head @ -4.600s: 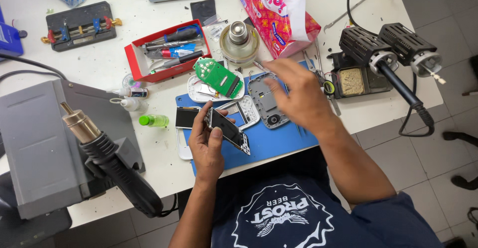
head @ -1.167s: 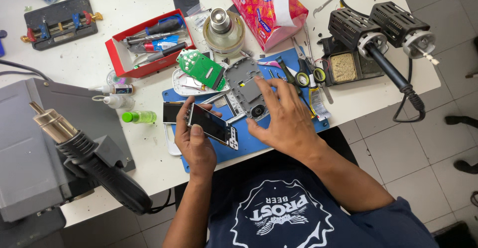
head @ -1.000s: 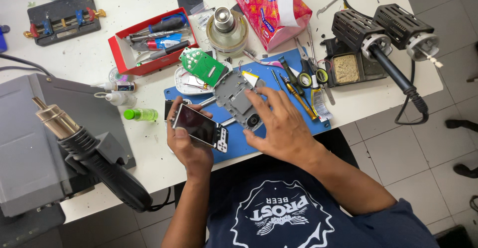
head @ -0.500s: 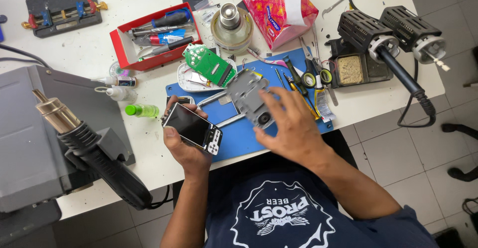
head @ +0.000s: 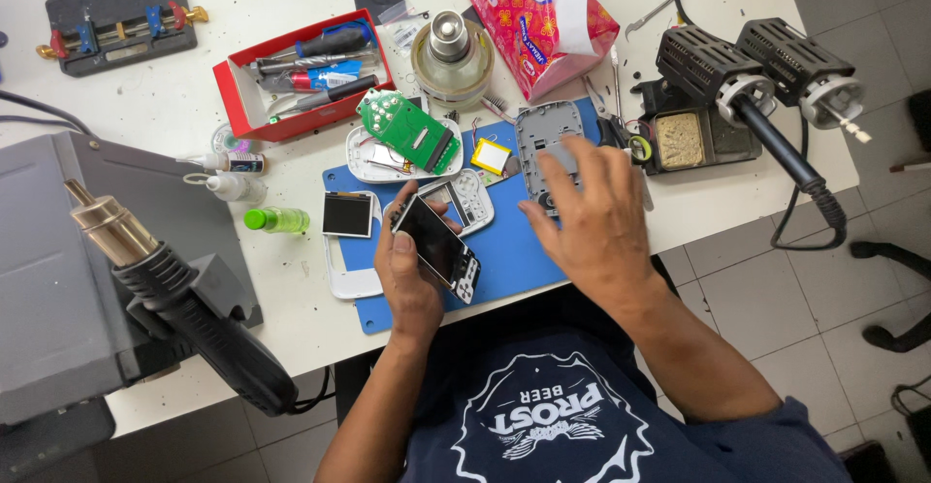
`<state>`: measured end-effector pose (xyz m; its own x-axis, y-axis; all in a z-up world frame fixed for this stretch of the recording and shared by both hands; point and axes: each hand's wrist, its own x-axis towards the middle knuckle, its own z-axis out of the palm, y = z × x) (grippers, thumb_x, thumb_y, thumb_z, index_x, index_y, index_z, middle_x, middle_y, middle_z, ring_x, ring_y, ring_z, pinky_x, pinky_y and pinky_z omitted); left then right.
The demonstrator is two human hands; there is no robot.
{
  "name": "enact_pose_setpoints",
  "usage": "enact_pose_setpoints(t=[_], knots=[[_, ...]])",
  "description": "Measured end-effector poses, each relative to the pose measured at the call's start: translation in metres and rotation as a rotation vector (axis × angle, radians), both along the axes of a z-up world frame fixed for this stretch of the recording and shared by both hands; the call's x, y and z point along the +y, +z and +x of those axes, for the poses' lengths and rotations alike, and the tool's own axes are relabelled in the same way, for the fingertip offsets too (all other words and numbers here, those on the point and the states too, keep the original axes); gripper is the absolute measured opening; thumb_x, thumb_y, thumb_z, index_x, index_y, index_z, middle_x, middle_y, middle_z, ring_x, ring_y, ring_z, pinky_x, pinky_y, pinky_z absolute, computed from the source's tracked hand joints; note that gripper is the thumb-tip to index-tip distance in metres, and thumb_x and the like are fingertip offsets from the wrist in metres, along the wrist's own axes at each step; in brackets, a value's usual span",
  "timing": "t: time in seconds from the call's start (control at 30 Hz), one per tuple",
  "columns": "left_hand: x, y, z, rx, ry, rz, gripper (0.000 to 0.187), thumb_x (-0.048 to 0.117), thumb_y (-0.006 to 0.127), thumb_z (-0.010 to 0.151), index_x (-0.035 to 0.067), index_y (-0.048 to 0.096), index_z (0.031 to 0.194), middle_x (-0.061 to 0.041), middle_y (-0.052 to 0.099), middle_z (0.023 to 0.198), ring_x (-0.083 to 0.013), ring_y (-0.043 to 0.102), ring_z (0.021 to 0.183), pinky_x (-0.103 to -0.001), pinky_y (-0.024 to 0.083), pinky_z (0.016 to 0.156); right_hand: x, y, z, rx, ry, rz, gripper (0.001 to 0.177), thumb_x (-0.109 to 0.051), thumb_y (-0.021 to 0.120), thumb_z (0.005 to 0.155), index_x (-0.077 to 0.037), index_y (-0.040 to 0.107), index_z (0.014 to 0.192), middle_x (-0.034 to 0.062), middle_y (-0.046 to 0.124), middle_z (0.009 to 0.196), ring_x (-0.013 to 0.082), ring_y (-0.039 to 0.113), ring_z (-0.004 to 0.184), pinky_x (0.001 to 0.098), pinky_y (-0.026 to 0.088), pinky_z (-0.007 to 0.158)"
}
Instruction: The person disassembles a white electronic device, removes the battery, and uses a screwdriver to unscrew components. They then separate the casing and internal parts, handling the screen and circuit board.
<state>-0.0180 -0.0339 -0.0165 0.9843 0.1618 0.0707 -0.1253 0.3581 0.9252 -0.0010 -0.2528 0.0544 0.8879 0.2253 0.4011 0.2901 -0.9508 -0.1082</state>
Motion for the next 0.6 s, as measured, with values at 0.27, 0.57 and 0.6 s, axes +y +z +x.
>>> enact_pose_setpoints(t=[0.27,0.57,0.6], knots=[[0.004,-0.005,-0.007,0.002,-0.047,0.027,0.074,0.047,0.046,0.110,-0.005,0.053,0.163,-0.022,0.074,0.120,-0.0247,0.078,0.096,-0.038,0.067,0.084,0.016,-0.065,0.037,-0.024,0.194,-0.107,0.012,-0.015,0.083,0.092,-0.022,0.083,0.103,-0.0003,0.067,0.099,0.0247,0.060,0.100,0.0404,0.044,0.080],[0.014,-0.004,-0.008,0.010,-0.035,0.051,0.073,0.046,0.045,0.111,-0.004,0.052,0.164,-0.022,0.074,0.122,-0.0245,0.078,0.097,-0.039,0.067,0.085,0.025,-0.057,0.053,0.049,0.232,-0.087,0.018,-0.015,0.075,0.099,-0.024,0.083,0.112,0.0024,0.056,0.094,0.0280,0.057,0.091,0.0424,0.042,0.077],[0.014,-0.004,-0.009,0.018,-0.046,0.051,0.073,0.045,0.045,0.111,-0.004,0.051,0.165,-0.023,0.074,0.122,-0.0251,0.077,0.098,-0.041,0.067,0.086,0.025,-0.054,0.054,0.095,0.225,-0.079,0.013,-0.013,0.078,0.098,-0.021,0.083,0.106,0.0031,0.056,0.092,0.0280,0.057,0.089,0.0421,0.042,0.077]])
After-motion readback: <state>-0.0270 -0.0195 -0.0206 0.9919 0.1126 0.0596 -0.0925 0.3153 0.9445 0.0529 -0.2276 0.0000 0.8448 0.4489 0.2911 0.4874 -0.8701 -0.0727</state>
